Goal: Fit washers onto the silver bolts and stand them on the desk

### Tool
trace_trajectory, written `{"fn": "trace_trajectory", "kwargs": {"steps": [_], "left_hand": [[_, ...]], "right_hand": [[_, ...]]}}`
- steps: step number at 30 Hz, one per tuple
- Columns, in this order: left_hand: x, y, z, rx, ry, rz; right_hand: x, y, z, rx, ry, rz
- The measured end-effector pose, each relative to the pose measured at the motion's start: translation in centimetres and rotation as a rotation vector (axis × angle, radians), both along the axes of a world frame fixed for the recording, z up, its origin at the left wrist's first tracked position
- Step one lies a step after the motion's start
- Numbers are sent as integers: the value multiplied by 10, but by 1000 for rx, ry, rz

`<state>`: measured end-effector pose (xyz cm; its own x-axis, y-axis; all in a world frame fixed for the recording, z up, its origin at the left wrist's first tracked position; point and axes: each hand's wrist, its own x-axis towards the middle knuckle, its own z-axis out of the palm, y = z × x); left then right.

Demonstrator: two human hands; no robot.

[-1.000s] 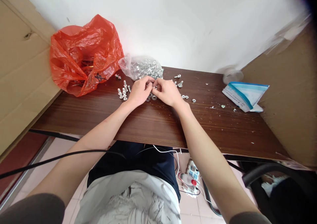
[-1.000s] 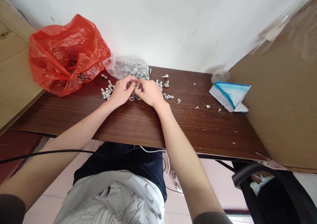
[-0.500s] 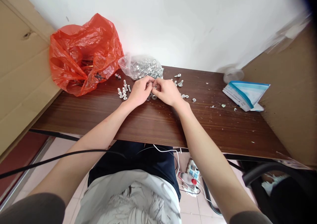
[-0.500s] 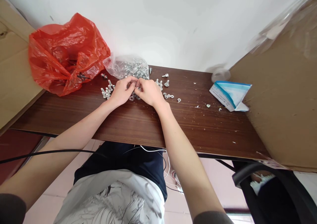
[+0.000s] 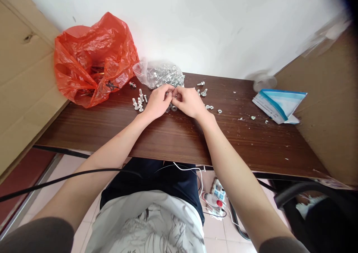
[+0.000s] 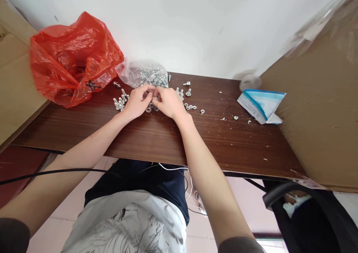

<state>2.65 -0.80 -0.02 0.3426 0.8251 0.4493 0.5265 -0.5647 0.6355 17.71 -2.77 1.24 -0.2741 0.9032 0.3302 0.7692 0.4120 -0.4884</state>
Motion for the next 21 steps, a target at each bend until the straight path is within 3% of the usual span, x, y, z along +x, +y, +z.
{"fn": "trace_trajectory", "kwargs": {"steps": [13, 21], "left_hand": [[-1, 0, 1, 50, 137, -30], [-2, 2, -2, 26, 85, -44]], "right_hand": [[0, 1, -1, -27, -66, 18], [0, 1, -3, -42, -82, 11]]}}
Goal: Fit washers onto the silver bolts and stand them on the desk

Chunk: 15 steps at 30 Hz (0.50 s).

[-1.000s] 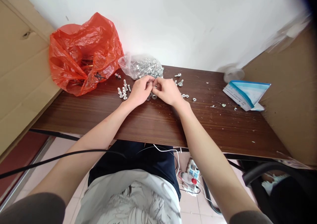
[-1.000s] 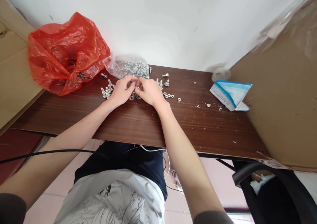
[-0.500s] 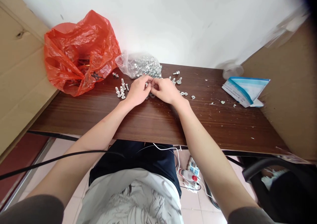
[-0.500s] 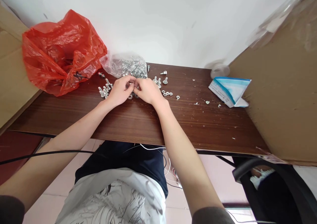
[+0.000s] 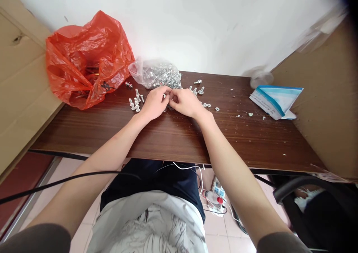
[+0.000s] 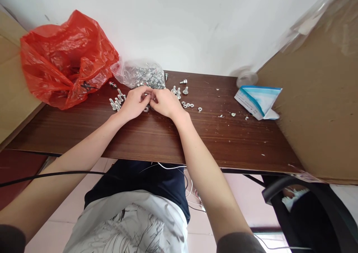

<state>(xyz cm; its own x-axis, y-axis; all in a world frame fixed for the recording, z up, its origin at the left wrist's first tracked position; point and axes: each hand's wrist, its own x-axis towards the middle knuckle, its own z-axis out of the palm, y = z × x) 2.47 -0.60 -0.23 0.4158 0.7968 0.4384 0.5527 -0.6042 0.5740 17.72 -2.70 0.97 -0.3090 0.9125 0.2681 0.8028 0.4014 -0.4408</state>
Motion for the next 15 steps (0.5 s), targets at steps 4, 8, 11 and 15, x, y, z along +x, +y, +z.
{"fn": "trace_trajectory", "kwargs": {"steps": [4, 8, 11, 15], "left_hand": [[1, 1, 0, -42, -69, 3], [2, 1, 0, -101, -130, 18], [2, 2, -2, -127, -171, 28], [2, 5, -5, -126, -220, 26]], "right_hand": [[0, 0, 0, -9, -5, -12], [0, 1, -1, -16, -10, -23], [0, 2, -2, -16, -5, -29], [0, 3, -3, 10, 18, -28]]}}
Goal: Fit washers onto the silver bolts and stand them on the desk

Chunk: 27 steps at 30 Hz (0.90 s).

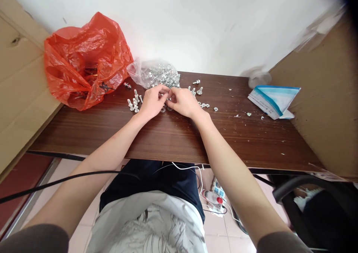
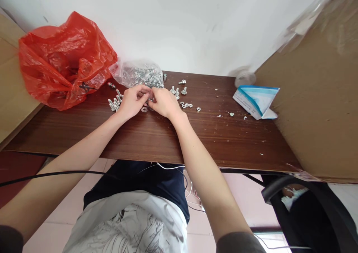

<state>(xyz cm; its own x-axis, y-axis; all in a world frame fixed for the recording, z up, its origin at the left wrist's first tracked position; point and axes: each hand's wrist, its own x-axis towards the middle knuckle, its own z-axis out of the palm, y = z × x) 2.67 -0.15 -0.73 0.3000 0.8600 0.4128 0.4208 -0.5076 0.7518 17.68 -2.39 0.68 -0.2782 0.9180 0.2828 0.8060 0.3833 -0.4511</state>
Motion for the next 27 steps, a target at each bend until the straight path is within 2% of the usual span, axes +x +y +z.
{"fn": "trace_trajectory", "kwargs": {"steps": [8, 27], "left_hand": [[1, -1, 2, 0, -29, 4], [3, -5, 8, 39, 9, 40]], "right_hand": [[-1, 2, -2, 59, 49, 18], [-1, -3, 5, 44, 48, 4]]}}
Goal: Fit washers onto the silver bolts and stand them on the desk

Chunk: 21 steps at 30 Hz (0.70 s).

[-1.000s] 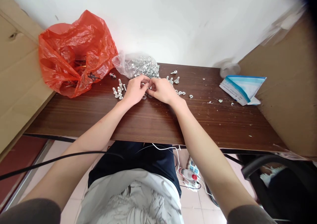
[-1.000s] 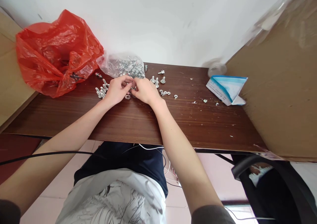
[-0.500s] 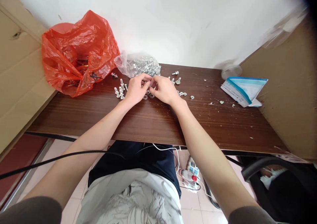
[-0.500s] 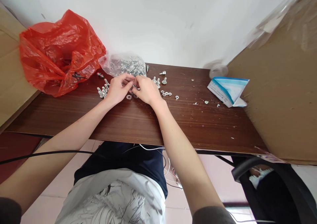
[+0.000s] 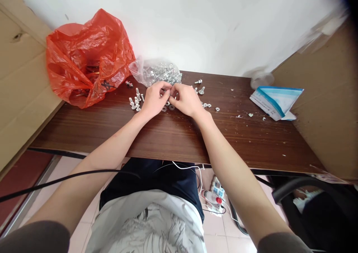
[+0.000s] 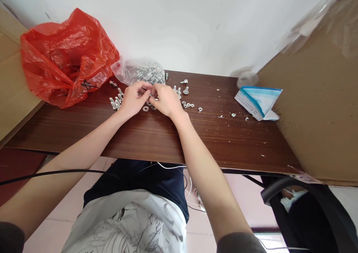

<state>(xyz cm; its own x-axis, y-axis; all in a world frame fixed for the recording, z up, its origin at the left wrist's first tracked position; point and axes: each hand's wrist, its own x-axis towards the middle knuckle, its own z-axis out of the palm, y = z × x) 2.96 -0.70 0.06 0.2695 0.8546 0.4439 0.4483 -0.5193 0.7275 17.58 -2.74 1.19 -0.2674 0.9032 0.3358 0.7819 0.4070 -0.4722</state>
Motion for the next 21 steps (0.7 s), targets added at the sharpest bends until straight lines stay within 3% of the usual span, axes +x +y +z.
{"fn": "trace_trajectory", "kwargs": {"steps": [21], "left_hand": [[-2, 5, -5, -67, 53, -47]], "right_hand": [[2, 3, -5, -37, -35, -23]]}}
